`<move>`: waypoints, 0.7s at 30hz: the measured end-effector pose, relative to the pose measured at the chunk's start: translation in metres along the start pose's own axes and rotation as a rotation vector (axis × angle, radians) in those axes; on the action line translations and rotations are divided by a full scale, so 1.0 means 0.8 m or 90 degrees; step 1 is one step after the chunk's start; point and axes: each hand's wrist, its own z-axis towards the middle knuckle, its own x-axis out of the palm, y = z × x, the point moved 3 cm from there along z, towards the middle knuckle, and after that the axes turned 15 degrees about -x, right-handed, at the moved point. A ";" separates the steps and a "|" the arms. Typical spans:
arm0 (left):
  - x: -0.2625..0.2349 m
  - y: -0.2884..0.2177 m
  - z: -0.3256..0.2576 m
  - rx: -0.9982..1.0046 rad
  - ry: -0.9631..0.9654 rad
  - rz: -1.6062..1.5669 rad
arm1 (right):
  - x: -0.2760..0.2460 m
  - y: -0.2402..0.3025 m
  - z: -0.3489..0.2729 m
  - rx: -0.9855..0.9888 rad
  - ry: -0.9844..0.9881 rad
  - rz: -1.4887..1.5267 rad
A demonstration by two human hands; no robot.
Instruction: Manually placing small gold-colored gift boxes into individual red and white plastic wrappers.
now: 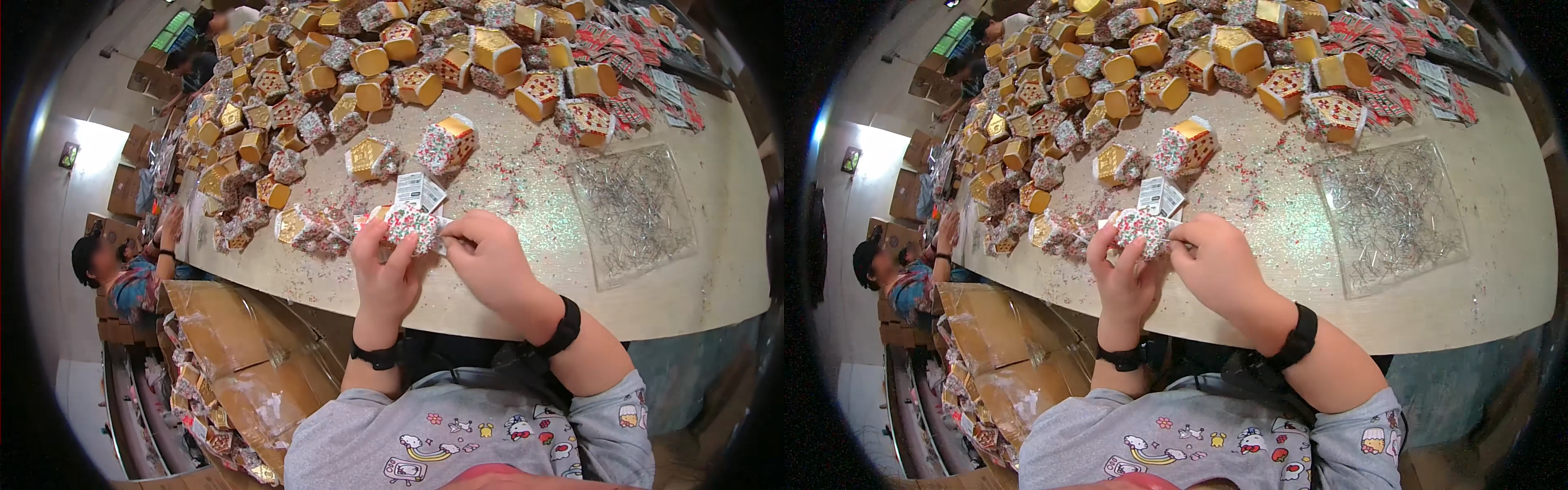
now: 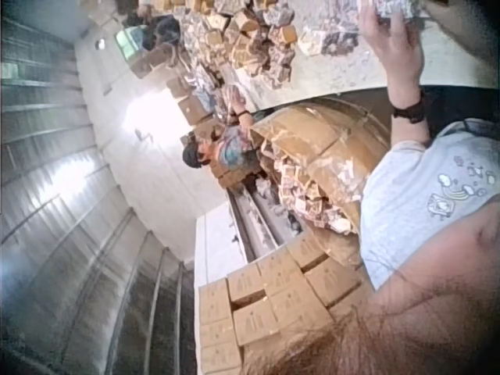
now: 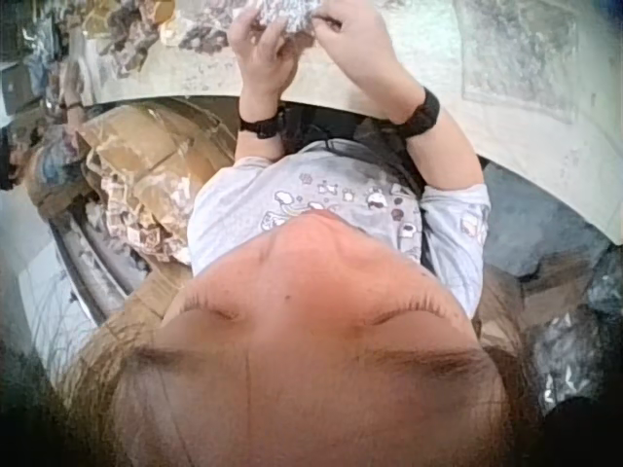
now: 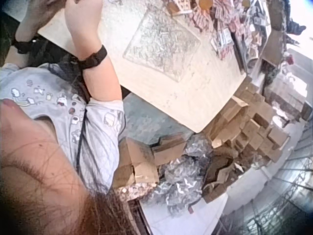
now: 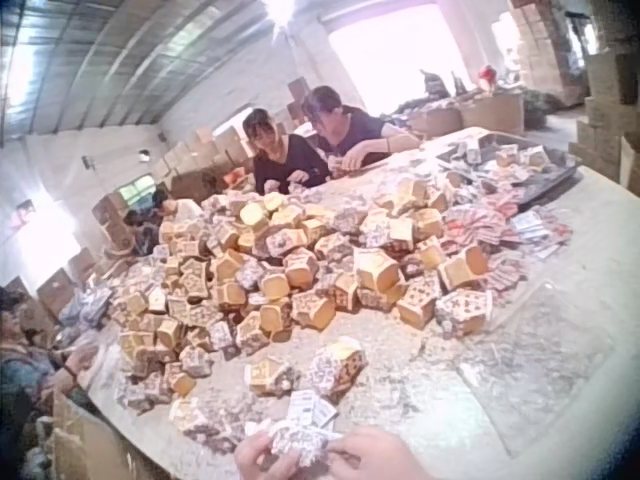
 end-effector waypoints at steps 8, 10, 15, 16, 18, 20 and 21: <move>0.002 0.003 -0.001 0.003 -0.015 -0.003 | 0.001 0.007 -0.002 -0.085 -0.005 -0.047; 0.002 0.002 -0.001 -0.001 -0.013 -0.008 | 0.001 0.007 -0.002 -0.085 -0.008 -0.041; 0.000 0.001 0.001 0.010 -0.017 0.000 | 0.001 0.008 -0.002 -0.082 -0.002 -0.050; 0.000 0.001 0.001 0.010 -0.018 -0.004 | 0.001 0.008 -0.002 -0.077 -0.001 -0.044; -0.001 0.001 0.001 0.007 -0.021 -0.011 | 0.001 0.008 -0.001 -0.068 0.001 -0.030; -0.004 0.002 0.000 0.003 -0.021 -0.017 | 0.001 0.008 -0.001 -0.091 -0.009 -0.025; -0.003 0.000 -0.001 0.011 -0.015 -0.004 | 0.002 0.006 -0.002 -0.101 -0.015 -0.023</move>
